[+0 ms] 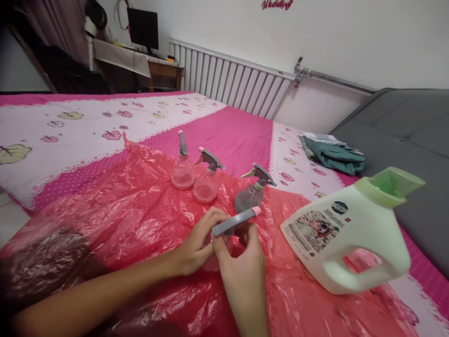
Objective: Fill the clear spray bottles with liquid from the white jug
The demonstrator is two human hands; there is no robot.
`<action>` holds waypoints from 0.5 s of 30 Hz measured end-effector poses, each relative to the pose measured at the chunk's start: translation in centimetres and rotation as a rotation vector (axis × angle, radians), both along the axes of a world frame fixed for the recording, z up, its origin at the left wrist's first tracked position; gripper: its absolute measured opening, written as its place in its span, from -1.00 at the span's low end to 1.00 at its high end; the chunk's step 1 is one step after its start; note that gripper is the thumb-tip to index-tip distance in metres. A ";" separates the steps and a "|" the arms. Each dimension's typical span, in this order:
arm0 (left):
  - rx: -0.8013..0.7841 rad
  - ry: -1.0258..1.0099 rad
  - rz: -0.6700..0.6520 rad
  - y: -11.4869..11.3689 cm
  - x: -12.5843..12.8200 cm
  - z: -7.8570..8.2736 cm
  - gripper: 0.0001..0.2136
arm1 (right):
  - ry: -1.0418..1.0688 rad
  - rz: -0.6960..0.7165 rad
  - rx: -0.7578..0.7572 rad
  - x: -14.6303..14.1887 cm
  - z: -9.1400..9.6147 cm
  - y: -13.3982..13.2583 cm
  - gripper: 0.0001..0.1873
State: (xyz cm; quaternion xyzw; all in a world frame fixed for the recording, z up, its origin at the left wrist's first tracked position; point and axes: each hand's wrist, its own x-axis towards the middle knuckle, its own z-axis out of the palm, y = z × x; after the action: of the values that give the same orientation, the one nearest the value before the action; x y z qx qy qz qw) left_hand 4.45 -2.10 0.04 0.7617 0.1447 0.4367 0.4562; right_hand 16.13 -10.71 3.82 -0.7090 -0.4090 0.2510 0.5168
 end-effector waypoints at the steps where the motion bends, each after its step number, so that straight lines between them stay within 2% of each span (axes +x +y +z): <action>1: -0.031 -0.004 -0.011 0.1 -0.1 0.0 -0.72 | 0.118 0.039 0.045 0.1 -0.3 -0.1 -0.40; 3: -0.076 -0.008 -0.032 0.4 -0.1 0.1 -0.68 | 0.329 0.043 0.106 0.1 -0.8 -0.4 -0.34; 6: -0.076 -0.022 -0.066 0.9 -0.2 0.0 -0.69 | 0.543 -0.084 0.146 -0.6 -1.8 -0.5 -0.27; 10: -0.002 0.035 -0.061 1.3 -0.1 0.1 -0.73 | 0.636 -0.162 0.190 -1.6 -3.0 0.2 -0.24; 15: 0.032 0.103 -0.041 1.8 0.0 0.4 -0.65 | 0.680 -0.119 0.173 -1.5 -3.7 0.7 -0.29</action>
State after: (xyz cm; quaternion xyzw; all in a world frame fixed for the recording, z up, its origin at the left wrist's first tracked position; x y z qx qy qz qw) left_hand 4.46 -0.30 0.44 0.7932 0.1454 0.3897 0.4448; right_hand 14.61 -10.04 0.09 -0.5612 -0.1910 0.4065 0.6952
